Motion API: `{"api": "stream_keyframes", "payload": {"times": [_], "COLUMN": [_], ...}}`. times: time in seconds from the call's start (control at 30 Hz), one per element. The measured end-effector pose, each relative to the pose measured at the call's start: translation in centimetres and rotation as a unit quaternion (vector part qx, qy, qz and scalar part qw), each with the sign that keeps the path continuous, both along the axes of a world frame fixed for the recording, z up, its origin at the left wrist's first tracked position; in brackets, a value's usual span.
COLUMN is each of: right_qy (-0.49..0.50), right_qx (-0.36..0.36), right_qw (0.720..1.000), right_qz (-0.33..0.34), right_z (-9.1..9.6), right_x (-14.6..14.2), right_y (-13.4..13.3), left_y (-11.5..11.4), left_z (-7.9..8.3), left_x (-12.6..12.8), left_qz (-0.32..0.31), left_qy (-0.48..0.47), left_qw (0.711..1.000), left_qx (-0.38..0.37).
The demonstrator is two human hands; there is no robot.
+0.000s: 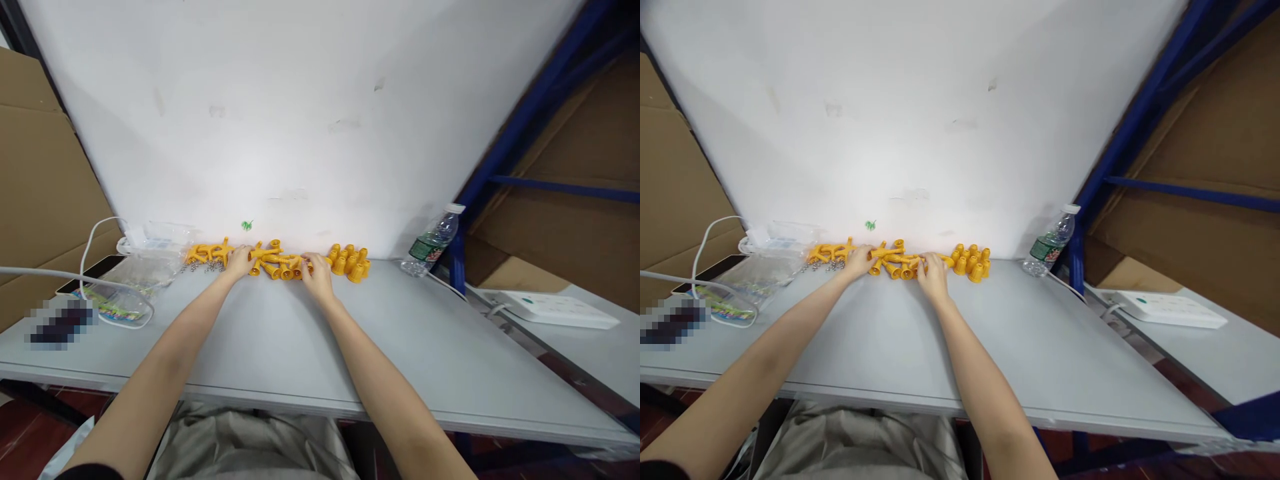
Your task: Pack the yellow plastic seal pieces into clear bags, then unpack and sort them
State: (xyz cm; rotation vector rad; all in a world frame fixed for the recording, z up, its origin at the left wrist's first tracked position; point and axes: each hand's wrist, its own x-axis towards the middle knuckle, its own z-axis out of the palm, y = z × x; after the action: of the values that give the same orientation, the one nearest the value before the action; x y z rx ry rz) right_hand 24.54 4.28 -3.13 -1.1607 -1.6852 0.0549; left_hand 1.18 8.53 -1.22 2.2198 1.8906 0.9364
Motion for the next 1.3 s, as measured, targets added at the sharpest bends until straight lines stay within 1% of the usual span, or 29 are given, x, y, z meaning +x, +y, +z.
{"api": "stream_keyframes", "payload": {"times": [0.07,0.17,0.23,0.3,0.37,0.43,0.5,0.53,0.57,0.6,0.63,0.77,0.97,1.03,1.1,1.2,1.3], "right_qy": [-0.006,0.017,0.052,0.11,0.179,0.24,0.286,0.306,0.324,0.335,0.341,0.331,0.308,0.307,0.295,0.266,0.247], "right_qx": [-0.005,-0.012,-0.026,-0.063,-0.122,-0.185,-0.225,-0.236,-0.241,-0.242,-0.241,-0.237,-0.248,-0.249,-0.241,-0.21,-0.173], "right_qw": [1.0,0.999,0.997,0.986,0.961,0.921,0.878,0.861,0.848,0.841,0.84,0.856,0.863,0.862,0.867,0.885,0.908], "right_qz": [0.007,0.026,0.059,0.107,0.172,0.247,0.31,0.331,0.343,0.348,0.346,0.319,0.315,0.317,0.32,0.321,0.29], "right_z": [0.1,0.4,0.7,1.1,1.6,2.1,2.5,2.6,2.7,2.8,2.8,2.6,2.3,2.4,2.4,2.3,2.1], "right_x": [-0.2,-0.6,-1.1,-1.8,-2.8,-3.8,-4.8,-5.1,-5.4,-5.6,-5.7,-5.8,-5.8,-5.8,-6.0,-6.1,-5.6], "right_y": [-0.2,-0.3,-0.4,-0.7,-1.1,-1.6,-2.1,-2.3,-2.5,-2.6,-2.7,-2.9,-3.0,-3.2,-3.3,-3.3,-2.8], "left_y": [-0.5,-1.6,-2.5,-3.6,-4.7,-5.8,-6.8,-7.2,-7.4,-7.6,-7.7,-7.5,-7.2,-7.3,-7.5,-7.7,-7.7], "left_z": [0.3,1.4,2.3,3.2,3.9,4.1,3.7,3.4,3.0,2.5,2.1,0.8,0.8,0.8,0.8,0.8,1.1], "left_x": [0.3,0.7,1.1,1.6,2.3,3.1,3.7,4.0,4.1,4.1,4.1,3.1,1.8,1.7,1.8,1.9,1.3], "left_qz": [-0.006,-0.025,-0.041,-0.056,-0.072,-0.099,-0.133,-0.149,-0.163,-0.174,-0.183,-0.204,-0.204,-0.195,-0.182,-0.155,-0.1], "left_qy": [-0.027,-0.081,-0.107,-0.112,-0.098,-0.068,-0.033,-0.018,-0.008,-0.002,-0.001,-0.006,-0.003,0.012,0.032,0.064,0.083], "left_qw": [0.999,0.989,0.977,0.968,0.963,0.962,0.959,0.957,0.955,0.952,0.949,0.947,0.958,0.959,0.959,0.959,0.964], "left_qx": [0.041,0.124,0.178,0.218,0.24,0.247,0.246,0.247,0.249,0.252,0.256,0.248,0.201,0.204,0.215,0.228,0.232]}}
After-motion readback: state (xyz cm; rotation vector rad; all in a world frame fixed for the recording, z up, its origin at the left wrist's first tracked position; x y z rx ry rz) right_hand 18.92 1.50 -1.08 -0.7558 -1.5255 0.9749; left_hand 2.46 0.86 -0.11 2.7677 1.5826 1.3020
